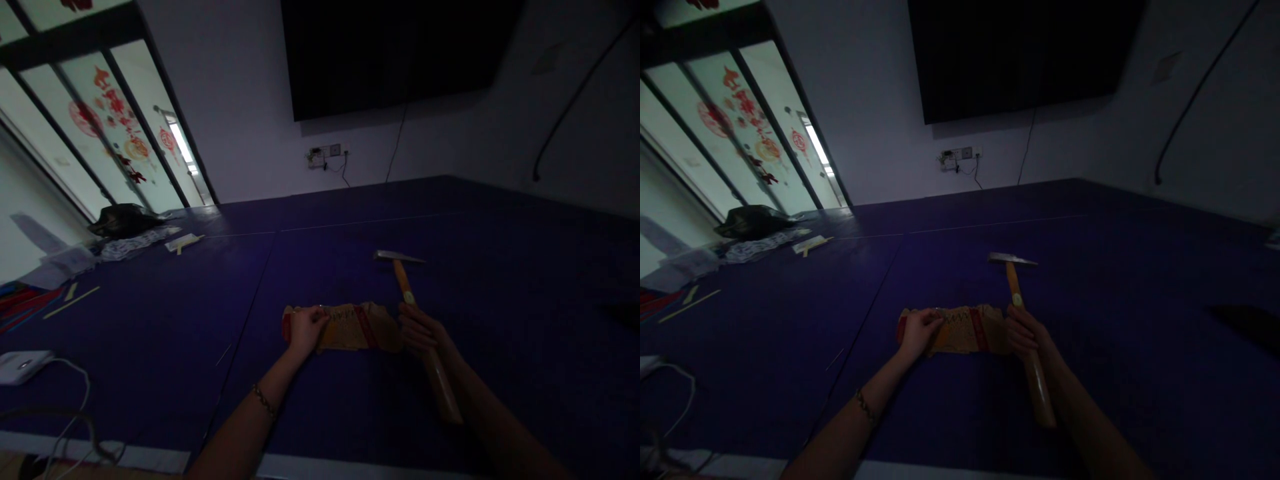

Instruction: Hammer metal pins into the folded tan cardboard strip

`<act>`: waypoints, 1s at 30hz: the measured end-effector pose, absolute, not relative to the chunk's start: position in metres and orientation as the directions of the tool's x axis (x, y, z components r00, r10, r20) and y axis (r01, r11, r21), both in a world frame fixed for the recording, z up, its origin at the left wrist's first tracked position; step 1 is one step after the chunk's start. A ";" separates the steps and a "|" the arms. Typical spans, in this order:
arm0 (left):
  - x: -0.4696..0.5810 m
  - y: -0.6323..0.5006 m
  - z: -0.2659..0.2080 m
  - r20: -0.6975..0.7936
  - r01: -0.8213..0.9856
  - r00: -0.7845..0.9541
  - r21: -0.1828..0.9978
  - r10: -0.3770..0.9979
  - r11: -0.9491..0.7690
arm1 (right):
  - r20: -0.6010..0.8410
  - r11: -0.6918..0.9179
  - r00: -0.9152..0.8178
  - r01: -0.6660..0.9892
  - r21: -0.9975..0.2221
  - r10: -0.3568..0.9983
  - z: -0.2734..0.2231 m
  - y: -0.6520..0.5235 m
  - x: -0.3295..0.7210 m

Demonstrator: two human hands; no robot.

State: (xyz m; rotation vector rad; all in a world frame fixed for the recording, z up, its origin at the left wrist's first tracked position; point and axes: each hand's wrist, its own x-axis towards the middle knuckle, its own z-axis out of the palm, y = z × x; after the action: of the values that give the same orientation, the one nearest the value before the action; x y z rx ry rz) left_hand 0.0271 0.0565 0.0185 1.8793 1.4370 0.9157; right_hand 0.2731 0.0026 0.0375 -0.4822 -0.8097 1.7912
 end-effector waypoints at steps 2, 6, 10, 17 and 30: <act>0.027 0.055 0.019 0.176 0.574 0.193 0.778 0.965 -0.257 | 0.048 -0.218 -0.358 -0.664 -0.715 0.932 0.038 0.001 0.272; 0.028 0.053 0.019 0.198 0.584 0.212 0.759 0.957 -0.286 | 0.037 -0.245 -0.381 -0.664 -0.707 0.924 0.037 0.000 0.271; 0.028 0.054 0.016 0.200 0.589 0.210 0.756 0.957 -0.287 | 0.044 -0.260 -0.406 -0.661 -0.704 0.913 0.033 0.002 0.271; 0.028 0.052 0.018 0.213 0.605 0.188 0.744 0.959 -0.284 | 0.036 -0.271 -0.421 -0.644 -0.715 0.906 0.027 0.003 0.272; 0.027 0.047 0.022 0.261 0.601 0.221 0.722 0.940 -0.342 | -0.069 -0.258 -0.347 -0.536 -0.804 0.935 0.029 0.002 0.270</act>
State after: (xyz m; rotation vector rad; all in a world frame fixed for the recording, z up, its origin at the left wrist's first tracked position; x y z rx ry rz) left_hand 0.0266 0.0468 0.0222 2.0275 1.4170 0.9464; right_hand 0.2704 0.0019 0.0292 -0.6854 -0.8552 1.7949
